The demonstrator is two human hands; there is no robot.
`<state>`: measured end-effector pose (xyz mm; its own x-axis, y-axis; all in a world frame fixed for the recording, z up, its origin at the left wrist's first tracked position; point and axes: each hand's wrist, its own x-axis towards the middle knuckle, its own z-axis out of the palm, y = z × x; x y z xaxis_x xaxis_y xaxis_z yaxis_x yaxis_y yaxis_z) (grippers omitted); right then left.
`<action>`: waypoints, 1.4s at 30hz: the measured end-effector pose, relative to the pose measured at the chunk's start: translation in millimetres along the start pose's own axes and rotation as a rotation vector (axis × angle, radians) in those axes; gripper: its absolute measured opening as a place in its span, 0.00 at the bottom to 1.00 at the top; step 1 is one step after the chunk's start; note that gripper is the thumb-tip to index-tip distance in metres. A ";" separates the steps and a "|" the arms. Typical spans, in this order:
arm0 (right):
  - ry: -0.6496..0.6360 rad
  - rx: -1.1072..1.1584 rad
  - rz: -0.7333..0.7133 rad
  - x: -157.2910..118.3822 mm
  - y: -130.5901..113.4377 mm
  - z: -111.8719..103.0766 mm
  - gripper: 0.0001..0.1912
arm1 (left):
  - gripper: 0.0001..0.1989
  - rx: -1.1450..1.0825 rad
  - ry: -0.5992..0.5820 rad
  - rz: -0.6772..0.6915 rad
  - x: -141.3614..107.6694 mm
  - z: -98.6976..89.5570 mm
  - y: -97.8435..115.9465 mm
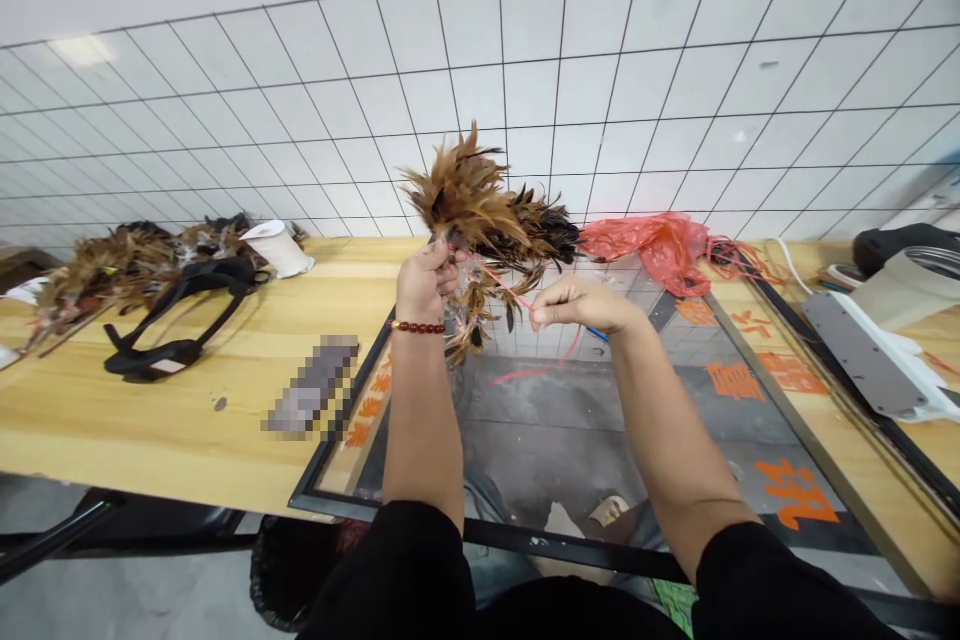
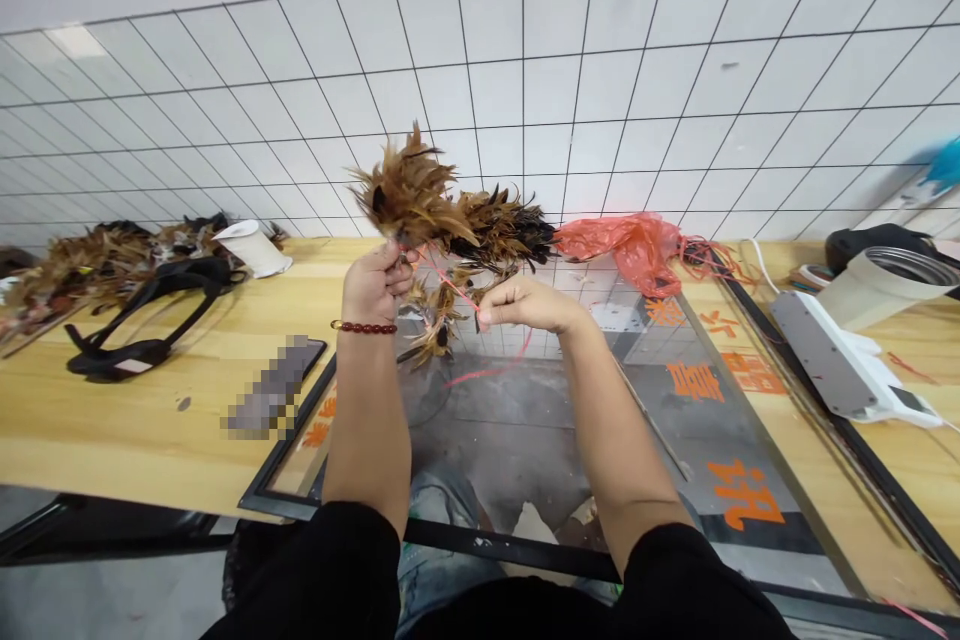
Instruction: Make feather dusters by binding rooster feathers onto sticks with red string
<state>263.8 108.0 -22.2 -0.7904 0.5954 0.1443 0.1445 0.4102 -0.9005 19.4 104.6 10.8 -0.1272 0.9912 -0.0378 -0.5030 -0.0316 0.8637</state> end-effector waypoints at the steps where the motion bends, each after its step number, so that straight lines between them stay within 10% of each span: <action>1: -0.052 0.013 0.010 4.4 7.2 -1.5 0.25 | 0.12 -0.009 -0.017 -0.020 -0.9 -2.5 2.9; 8: 0.653 -0.638 0.412 77.9 73.9 27.0 0.19 | 0.13 -0.109 -0.038 -0.023 -3.7 -3.2 8.6; 13: 0.479 -0.877 0.475 92.5 91.0 43.1 0.11 | 0.13 -0.128 -0.039 0.000 -2.6 -3.0 7.6; 17: 0.616 -0.593 0.365 65.7 85.9 18.1 0.10 | 0.12 -0.135 -0.043 -0.025 -1.5 1.6 4.2; 24: 0.923 -0.398 -0.100 -12.4 15.0 -21.1 0.10 | 0.11 -0.038 -0.051 -0.082 4.5 28.9 -28.7; 27: 0.818 -0.547 -0.202 -26.6 -18.7 -13.8 0.09 | 0.11 0.025 -0.046 -0.113 3.5 42.2 -43.6; 42: 0.897 -0.931 0.097 -3.7 -18.7 5.2 0.13 | 0.16 0.176 -0.346 -0.150 -16.7 65.4 -60.5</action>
<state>260.9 94.6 -8.0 -0.1338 0.7532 0.6441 0.8216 0.4477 -0.3528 107.8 98.5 -7.9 0.2466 0.9688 -0.0241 -0.3364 0.1089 0.9354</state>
